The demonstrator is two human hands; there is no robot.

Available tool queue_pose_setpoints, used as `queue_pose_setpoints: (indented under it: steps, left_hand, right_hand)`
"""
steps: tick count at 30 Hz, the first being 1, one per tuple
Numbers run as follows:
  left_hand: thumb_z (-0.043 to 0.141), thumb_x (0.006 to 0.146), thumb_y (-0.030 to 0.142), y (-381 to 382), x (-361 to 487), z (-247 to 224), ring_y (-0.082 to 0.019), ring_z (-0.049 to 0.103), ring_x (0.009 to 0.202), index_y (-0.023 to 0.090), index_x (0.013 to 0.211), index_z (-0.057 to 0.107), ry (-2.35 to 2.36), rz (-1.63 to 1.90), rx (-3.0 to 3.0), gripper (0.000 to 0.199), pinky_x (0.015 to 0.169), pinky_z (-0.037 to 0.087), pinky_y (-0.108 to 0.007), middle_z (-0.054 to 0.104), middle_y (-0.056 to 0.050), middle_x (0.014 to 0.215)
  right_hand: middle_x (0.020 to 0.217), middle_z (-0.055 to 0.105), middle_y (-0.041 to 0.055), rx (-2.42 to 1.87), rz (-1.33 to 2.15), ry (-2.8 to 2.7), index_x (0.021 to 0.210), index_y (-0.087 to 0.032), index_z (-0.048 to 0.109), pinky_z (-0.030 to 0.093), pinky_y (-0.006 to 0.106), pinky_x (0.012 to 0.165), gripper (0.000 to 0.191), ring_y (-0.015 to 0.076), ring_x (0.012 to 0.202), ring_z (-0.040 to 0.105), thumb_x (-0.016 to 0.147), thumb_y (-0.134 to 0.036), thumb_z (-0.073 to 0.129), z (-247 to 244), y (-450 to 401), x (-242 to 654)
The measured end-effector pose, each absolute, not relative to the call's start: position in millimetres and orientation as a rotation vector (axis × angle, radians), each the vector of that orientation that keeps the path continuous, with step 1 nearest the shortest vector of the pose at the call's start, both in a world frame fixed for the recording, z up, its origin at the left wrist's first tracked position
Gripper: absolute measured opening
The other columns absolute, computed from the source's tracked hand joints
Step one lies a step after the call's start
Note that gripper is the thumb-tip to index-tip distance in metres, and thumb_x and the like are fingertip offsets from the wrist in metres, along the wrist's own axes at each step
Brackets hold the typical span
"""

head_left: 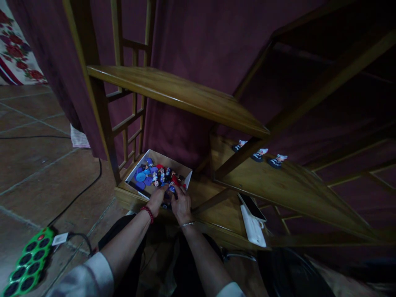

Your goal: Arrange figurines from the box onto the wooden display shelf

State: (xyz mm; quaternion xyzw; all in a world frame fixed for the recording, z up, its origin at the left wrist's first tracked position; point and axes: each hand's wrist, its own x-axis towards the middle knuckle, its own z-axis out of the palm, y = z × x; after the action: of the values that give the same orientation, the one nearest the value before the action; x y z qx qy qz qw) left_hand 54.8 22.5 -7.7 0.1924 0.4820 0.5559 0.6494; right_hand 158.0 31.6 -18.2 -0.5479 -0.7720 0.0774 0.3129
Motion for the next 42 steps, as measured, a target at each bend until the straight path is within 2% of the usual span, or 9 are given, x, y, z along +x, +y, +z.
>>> queue_pose_setpoints:
  steps: [14,24,32,38,42]
  left_hand:
    - [0.051,0.074,0.036,25.7,48.9,3.0,-0.012,0.054,0.044,0.014,0.075,0.054,1.029,1.133,0.404,0.022,0.042,0.039,-0.022,0.057,-0.001,0.055]
    - [0.057,0.067,0.042,35.8,56.9,-6.2,-0.012,0.052,0.043,0.015,0.078,0.055,1.093,1.179,0.478,0.029,0.034,0.029,-0.02,0.057,0.0,0.059]
    - [0.056,0.068,0.038,37.9,56.6,-9.8,-0.011,0.052,0.048,0.015,0.071,0.055,1.152,1.26,0.534,0.024,0.046,0.038,-0.022,0.056,0.001,0.058]
    - [0.052,0.072,0.037,42.3,53.8,-8.2,-0.009,0.045,0.039,0.016,0.071,0.051,1.094,1.212,0.331,0.021,0.037,0.033,-0.02,0.05,0.003,0.053]
    - [0.048,0.074,0.032,45.7,51.6,-10.3,-0.011,0.05,0.042,0.016,0.071,0.051,1.058,1.214,0.266,0.016,0.037,0.033,-0.019,0.052,0.001,0.052]
  right_hand:
    - [0.092,0.062,0.0063,-1.231,0.31,-2.114,0.099,-0.02,0.062,0.046,0.028,0.08,0.022,0.0172,0.088,0.057,0.08,-0.021,0.05,-7.2,39.5,167.1]
    - [0.099,0.061,0.0092,-1.402,0.26,-1.953,0.106,-0.02,0.06,0.046,0.032,0.082,0.028,0.0202,0.092,0.056,0.08,-0.022,0.049,-18.7,45.6,160.1]
    - [0.1,0.061,0.0115,-1.435,0.259,-1.89,0.106,-0.017,0.059,0.044,0.033,0.084,0.028,0.022,0.097,0.054,0.081,-0.024,0.049,-17.7,42.8,152.0]
    - [0.099,0.061,0.0099,-1.378,0.354,-1.867,0.104,-0.018,0.06,0.045,0.033,0.084,0.027,0.0201,0.094,0.056,0.08,-0.022,0.049,-19.0,46.5,150.7]
    - [0.105,0.06,0.0091,-1.355,0.432,-1.883,0.108,-0.019,0.058,0.044,0.033,0.087,0.029,0.0194,0.097,0.055,0.08,-0.023,0.049,-23.6,48.6,151.0]
